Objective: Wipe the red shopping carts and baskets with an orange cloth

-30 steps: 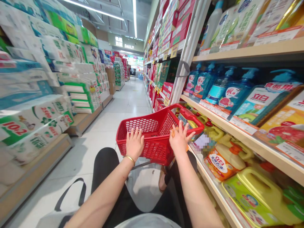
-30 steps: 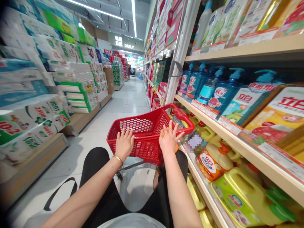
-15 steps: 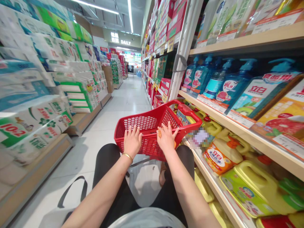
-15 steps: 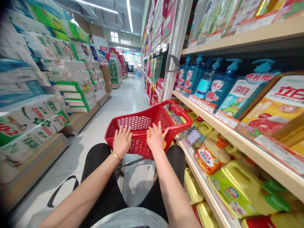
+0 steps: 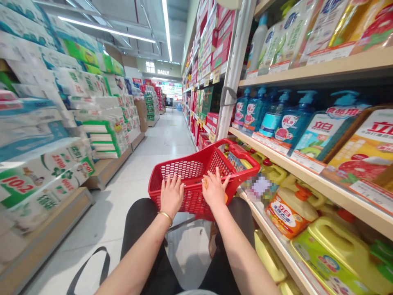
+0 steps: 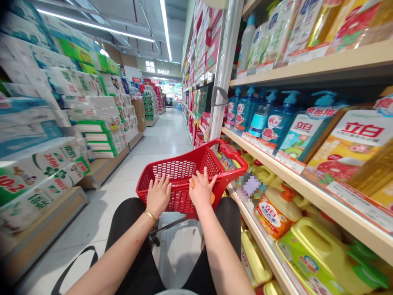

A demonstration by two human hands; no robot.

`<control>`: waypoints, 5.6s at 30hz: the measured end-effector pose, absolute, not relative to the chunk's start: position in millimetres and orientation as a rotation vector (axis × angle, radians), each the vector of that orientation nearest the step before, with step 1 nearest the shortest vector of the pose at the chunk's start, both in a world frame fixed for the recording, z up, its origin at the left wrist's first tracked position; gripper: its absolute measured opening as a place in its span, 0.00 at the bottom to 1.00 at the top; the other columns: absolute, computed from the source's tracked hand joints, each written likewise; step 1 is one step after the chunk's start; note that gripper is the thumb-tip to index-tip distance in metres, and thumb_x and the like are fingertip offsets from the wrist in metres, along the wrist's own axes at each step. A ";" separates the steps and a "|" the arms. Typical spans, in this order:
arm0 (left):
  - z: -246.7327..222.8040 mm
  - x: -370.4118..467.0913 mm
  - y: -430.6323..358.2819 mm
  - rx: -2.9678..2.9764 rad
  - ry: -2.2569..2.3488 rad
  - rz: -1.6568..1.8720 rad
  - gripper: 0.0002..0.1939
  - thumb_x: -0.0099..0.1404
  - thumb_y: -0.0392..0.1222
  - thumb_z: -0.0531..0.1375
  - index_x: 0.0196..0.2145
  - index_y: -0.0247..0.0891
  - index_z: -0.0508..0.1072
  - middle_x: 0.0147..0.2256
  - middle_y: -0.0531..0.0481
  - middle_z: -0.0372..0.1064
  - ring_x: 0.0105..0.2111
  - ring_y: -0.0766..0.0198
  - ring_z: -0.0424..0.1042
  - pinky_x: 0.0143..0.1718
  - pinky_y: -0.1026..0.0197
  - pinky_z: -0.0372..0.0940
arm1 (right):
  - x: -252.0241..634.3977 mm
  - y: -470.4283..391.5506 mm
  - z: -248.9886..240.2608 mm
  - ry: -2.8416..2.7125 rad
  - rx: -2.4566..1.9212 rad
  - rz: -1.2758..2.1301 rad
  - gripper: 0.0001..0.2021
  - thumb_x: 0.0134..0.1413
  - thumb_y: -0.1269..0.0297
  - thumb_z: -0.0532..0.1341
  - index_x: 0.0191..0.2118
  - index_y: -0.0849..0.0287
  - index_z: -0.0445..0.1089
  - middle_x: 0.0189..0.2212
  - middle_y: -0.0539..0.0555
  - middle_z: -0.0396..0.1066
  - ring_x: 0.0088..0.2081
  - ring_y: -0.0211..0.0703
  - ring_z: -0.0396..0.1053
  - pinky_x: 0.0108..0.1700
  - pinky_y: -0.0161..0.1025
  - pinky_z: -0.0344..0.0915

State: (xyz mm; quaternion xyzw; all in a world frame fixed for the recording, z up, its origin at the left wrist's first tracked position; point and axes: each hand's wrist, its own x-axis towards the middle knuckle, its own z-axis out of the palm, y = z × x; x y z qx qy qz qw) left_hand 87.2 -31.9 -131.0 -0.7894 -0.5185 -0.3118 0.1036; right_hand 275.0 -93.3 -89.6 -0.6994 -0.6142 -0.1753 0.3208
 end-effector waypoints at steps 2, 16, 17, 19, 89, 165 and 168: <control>-130.6 87.3 -31.9 -2.324 -1.525 -0.905 0.29 0.78 0.49 0.43 0.68 0.35 0.66 0.70 0.40 0.57 0.73 0.42 0.50 0.72 0.35 0.46 | 263.9 -90.9 -91.8 -1.643 -1.830 -0.437 0.18 0.73 0.59 0.51 0.57 0.52 0.76 0.65 0.55 0.68 0.76 0.56 0.41 0.71 0.74 0.17; -131.6 89.0 -30.5 -2.312 -1.549 -0.967 0.27 0.78 0.49 0.45 0.68 0.43 0.66 0.70 0.44 0.58 0.73 0.44 0.48 0.71 0.34 0.47 | 289.1 -88.8 -79.0 -1.537 -1.947 -0.560 0.21 0.70 0.61 0.54 0.63 0.53 0.73 0.76 0.56 0.45 0.77 0.63 0.33 0.71 0.76 0.25; -131.2 88.7 -30.8 -2.317 -1.548 -0.964 0.27 0.78 0.49 0.45 0.68 0.43 0.66 0.70 0.44 0.58 0.73 0.44 0.48 0.71 0.34 0.46 | 274.7 -85.4 -84.0 -1.584 -1.917 -0.523 0.21 0.71 0.60 0.53 0.64 0.52 0.72 0.76 0.56 0.46 0.77 0.63 0.33 0.71 0.76 0.26; -130.0 87.7 -31.5 -2.331 -1.538 -0.951 0.27 0.78 0.49 0.45 0.69 0.43 0.65 0.70 0.45 0.58 0.74 0.44 0.48 0.72 0.33 0.45 | 245.3 -78.8 -94.3 -1.707 -1.842 -0.443 0.22 0.72 0.57 0.53 0.66 0.50 0.69 0.76 0.54 0.46 0.77 0.62 0.33 0.71 0.75 0.28; -127.2 89.3 -37.1 -2.346 -1.606 -0.964 0.27 0.78 0.50 0.45 0.70 0.48 0.63 0.71 0.48 0.56 0.74 0.45 0.47 0.72 0.35 0.43 | 264.0 -89.5 -96.9 -1.648 -1.921 -0.499 0.21 0.73 0.55 0.52 0.66 0.45 0.69 0.75 0.50 0.48 0.77 0.60 0.31 0.71 0.77 0.26; -128.2 88.9 -35.8 -2.336 -1.608 -0.951 0.26 0.78 0.50 0.45 0.68 0.48 0.66 0.70 0.48 0.58 0.72 0.44 0.52 0.71 0.36 0.46 | 234.8 -82.9 -99.7 -1.739 -1.867 -0.418 0.22 0.73 0.54 0.52 0.66 0.47 0.68 0.76 0.53 0.48 0.76 0.62 0.34 0.72 0.74 0.28; -128.8 87.5 -35.0 -2.335 -1.588 -0.933 0.26 0.78 0.50 0.46 0.69 0.49 0.65 0.70 0.48 0.59 0.72 0.44 0.53 0.70 0.36 0.48 | 225.8 -80.2 -102.1 -1.845 -1.803 -0.387 0.22 0.73 0.53 0.52 0.67 0.46 0.68 0.75 0.51 0.49 0.76 0.60 0.36 0.72 0.73 0.27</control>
